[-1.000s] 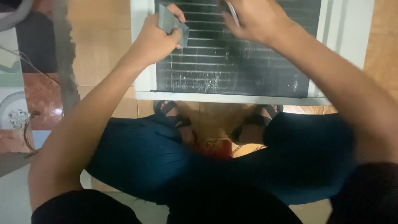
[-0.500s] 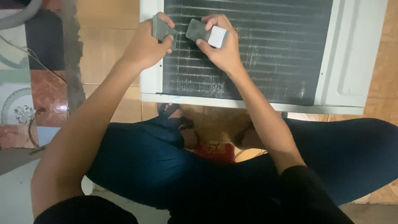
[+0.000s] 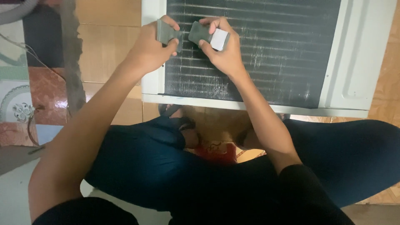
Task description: The person sits on the floor and uses two rectangular sanding blocks to scrub a dark, ribbed surface. They move the blocks back and forth across the surface, covering different areas throughout the clip.
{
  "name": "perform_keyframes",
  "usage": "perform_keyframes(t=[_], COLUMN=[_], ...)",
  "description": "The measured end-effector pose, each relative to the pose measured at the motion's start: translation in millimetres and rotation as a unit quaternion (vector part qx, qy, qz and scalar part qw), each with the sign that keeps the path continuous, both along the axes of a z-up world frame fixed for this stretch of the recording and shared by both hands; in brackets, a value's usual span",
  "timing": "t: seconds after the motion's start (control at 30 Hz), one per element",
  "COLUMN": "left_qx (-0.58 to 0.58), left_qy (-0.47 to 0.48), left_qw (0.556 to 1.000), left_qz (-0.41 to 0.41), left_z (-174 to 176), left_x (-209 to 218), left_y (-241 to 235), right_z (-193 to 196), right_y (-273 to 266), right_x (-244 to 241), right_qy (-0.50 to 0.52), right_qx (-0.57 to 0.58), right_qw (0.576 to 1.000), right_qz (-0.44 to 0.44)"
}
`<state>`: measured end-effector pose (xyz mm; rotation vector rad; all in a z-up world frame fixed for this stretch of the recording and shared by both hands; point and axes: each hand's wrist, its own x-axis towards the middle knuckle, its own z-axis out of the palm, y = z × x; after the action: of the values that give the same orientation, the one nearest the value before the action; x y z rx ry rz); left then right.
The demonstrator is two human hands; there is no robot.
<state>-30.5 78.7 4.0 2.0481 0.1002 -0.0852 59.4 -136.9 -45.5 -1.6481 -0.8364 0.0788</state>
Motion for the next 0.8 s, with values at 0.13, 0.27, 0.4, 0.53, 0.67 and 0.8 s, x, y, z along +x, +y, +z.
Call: perform_keyframes(t=[0.13, 0.27, 0.4, 0.53, 0.67, 0.8], left_qx=[0.029, 0.015, 0.014, 0.039, 0.019, 0.015], left_qy=[-0.018, -0.017, -0.043, -0.075, -0.06, -0.051], left_qw=[0.999, 1.0, 0.999, 0.996, 0.998, 0.998], left_qz=[-0.009, -0.002, -0.006, -0.022, -0.026, -0.014], left_z=[-2, 2, -6, -9, -8, -9], left_x=[-3, -9, -10, -11, -14, -16], left_y=[3, 3, 6, 9, 10, 9], right_z=[-5, -3, -3, -7, 0, 2], right_y=[3, 9, 15, 18, 18, 17], right_x=[0, 3, 2, 4, 7, 8], right_qy=[-0.013, -0.047, -0.018, -0.034, -0.039, -0.052], right_qx=[0.018, 0.047, 0.037, 0.022, 0.007, -0.008], right_qw=[1.0, 0.997, 0.998, 0.997, 0.996, 0.995], right_qz=[0.015, 0.028, 0.043, 0.06, 0.08, 0.079])
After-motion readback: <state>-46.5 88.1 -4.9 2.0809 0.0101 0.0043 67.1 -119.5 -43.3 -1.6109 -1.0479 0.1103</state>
